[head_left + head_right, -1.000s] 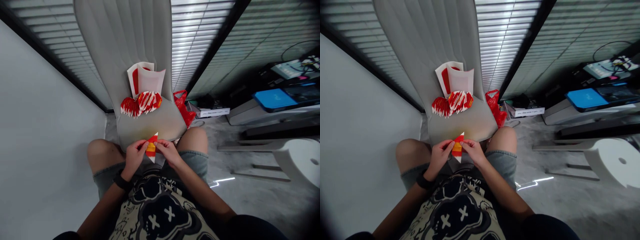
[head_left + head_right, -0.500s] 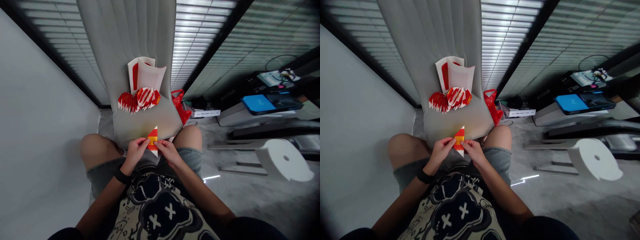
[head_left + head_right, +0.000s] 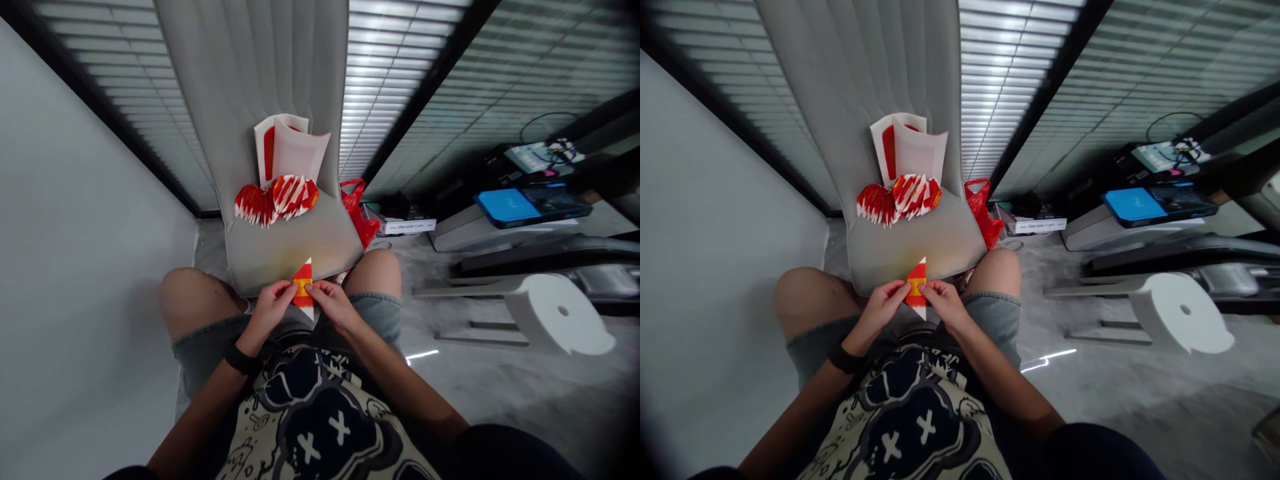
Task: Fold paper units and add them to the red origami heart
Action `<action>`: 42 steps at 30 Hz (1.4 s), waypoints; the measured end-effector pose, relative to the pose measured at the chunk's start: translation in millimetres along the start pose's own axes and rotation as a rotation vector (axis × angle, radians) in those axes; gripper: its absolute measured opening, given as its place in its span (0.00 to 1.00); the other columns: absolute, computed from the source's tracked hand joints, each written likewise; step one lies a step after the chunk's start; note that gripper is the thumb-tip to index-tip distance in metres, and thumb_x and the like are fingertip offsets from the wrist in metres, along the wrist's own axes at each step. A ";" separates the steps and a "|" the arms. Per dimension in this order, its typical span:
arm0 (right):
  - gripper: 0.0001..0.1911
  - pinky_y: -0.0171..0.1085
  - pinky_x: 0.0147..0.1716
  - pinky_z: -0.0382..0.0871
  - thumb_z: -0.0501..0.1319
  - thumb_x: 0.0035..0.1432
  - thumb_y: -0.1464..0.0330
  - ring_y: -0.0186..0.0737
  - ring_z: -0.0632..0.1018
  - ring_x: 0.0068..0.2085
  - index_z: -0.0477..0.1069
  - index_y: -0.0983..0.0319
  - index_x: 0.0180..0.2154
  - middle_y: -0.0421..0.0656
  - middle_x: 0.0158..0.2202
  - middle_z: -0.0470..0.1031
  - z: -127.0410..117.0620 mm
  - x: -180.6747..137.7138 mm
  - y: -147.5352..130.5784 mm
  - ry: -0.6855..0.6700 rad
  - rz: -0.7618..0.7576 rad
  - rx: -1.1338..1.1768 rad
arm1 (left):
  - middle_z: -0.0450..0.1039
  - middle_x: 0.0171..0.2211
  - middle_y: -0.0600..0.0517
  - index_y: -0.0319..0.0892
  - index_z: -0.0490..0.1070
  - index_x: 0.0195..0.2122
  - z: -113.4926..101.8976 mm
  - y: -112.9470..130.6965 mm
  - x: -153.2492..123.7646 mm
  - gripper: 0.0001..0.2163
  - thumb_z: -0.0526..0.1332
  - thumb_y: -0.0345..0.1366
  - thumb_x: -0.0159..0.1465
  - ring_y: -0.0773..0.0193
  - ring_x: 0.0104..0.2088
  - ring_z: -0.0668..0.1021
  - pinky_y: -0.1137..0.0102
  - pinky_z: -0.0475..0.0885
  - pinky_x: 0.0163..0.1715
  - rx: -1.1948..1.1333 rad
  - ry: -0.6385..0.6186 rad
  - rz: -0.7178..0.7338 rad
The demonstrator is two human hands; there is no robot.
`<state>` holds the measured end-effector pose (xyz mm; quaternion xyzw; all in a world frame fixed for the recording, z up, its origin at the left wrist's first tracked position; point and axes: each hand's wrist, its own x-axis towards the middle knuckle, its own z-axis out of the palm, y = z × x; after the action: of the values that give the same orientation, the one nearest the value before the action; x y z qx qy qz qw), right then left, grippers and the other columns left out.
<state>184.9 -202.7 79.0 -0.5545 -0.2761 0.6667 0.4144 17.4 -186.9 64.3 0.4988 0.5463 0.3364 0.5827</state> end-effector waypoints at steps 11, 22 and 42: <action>0.25 0.38 0.33 0.71 0.70 0.48 0.44 0.42 0.78 0.30 0.81 0.60 0.31 0.43 0.29 0.81 -22.1 -28.2 28.6 0.145 -0.086 0.010 | 0.82 0.33 0.49 0.42 0.80 0.35 16.7 9.8 -6.3 0.17 0.59 0.49 0.67 0.57 0.34 0.80 0.68 0.73 0.35 0.246 -0.129 0.063; 0.26 0.48 0.51 0.75 0.69 0.51 0.48 0.54 0.81 0.48 0.81 0.59 0.45 0.50 0.46 0.82 -38.2 -36.4 1.4 0.346 -0.225 0.040 | 0.77 0.28 0.51 0.47 0.77 0.34 68.4 41.8 -9.4 0.06 0.61 0.33 0.66 0.60 0.30 0.79 0.68 0.71 0.32 0.943 -0.088 0.643; 0.19 0.37 0.28 0.69 0.71 0.42 0.53 0.42 0.76 0.29 0.74 0.60 0.30 0.41 0.25 0.77 -108.2 73.5 -29.7 0.525 -0.286 -0.120 | 0.78 0.46 0.42 0.40 0.73 0.52 -50.9 -14.9 122.0 0.18 0.50 0.42 0.72 0.55 0.37 0.79 0.66 0.65 0.33 1.057 0.549 0.033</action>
<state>293.9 -134.5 40.9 -0.6869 -0.2738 0.4179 0.5278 -12.8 -65.8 18.3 0.6246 0.7625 0.1446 0.0875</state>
